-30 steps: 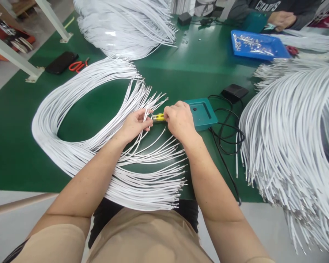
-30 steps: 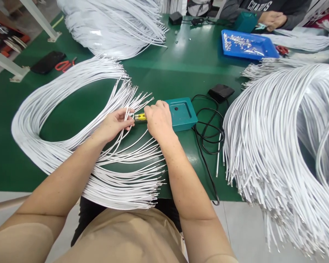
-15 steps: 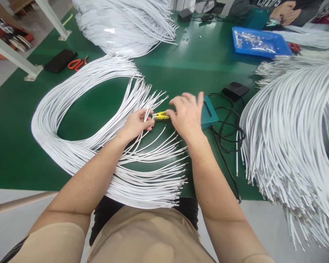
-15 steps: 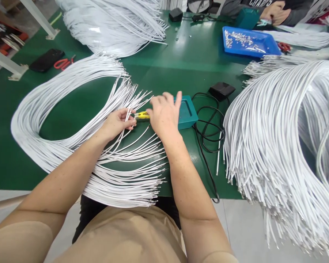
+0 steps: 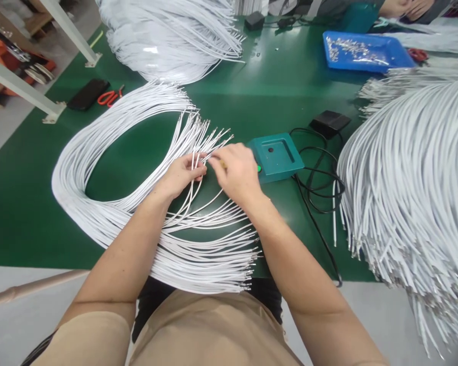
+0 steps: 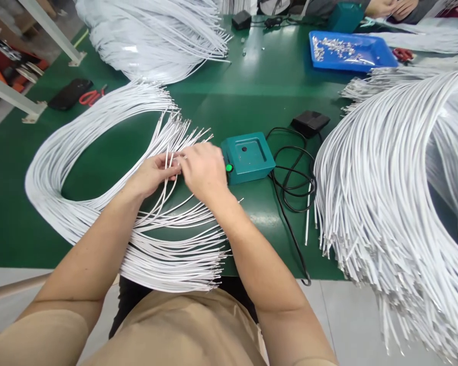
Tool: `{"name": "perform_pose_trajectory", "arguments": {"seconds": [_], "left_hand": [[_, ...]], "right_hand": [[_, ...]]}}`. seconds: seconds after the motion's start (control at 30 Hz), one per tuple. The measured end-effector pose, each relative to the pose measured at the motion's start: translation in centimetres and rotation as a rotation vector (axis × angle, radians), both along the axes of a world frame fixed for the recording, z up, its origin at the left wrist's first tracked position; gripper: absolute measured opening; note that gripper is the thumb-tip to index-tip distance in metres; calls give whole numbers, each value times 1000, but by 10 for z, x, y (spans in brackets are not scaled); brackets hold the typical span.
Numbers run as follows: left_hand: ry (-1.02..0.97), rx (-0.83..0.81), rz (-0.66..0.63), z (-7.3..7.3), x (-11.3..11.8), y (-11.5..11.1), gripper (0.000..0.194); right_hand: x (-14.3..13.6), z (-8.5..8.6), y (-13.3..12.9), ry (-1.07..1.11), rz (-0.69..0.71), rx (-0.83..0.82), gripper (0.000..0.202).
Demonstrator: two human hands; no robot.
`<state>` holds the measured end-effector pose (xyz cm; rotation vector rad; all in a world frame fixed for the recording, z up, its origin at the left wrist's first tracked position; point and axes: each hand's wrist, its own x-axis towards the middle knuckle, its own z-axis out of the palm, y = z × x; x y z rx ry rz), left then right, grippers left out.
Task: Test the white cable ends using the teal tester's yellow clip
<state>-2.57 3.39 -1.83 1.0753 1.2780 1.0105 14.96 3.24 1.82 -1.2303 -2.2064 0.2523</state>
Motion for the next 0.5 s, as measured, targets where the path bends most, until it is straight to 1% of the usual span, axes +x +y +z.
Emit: {"name": "perform_pose_trajectory", "arguments": {"seconds": [0.1, 0.17, 0.2, 0.3, 0.37, 0.43, 0.5], "left_hand": [[-55, -18, 0, 4, -1, -1, 45], [-50, -30, 3, 6, -2, -2, 41], [-37, -30, 2, 7, -2, -2, 39], [-3, -9, -2, 8, -4, -3, 36], [0, -13, -20, 8, -5, -3, 37], [1, -23, -44, 9, -6, -3, 40], [12, -21, -69, 10, -7, -4, 40]], "right_hand": [[-17, -3, -15, -26, 303, -15, 30], [-24, -8, -21, -81, 414, -5, 28], [-26, -10, -22, -113, 432, 2, 27], [-31, -15, -25, -182, 422, 17, 22], [-33, -17, -26, -193, 392, -20, 21], [-33, -16, -26, -197, 328, -144, 22], [-29, -15, -22, -167, 274, -328, 23]]}}
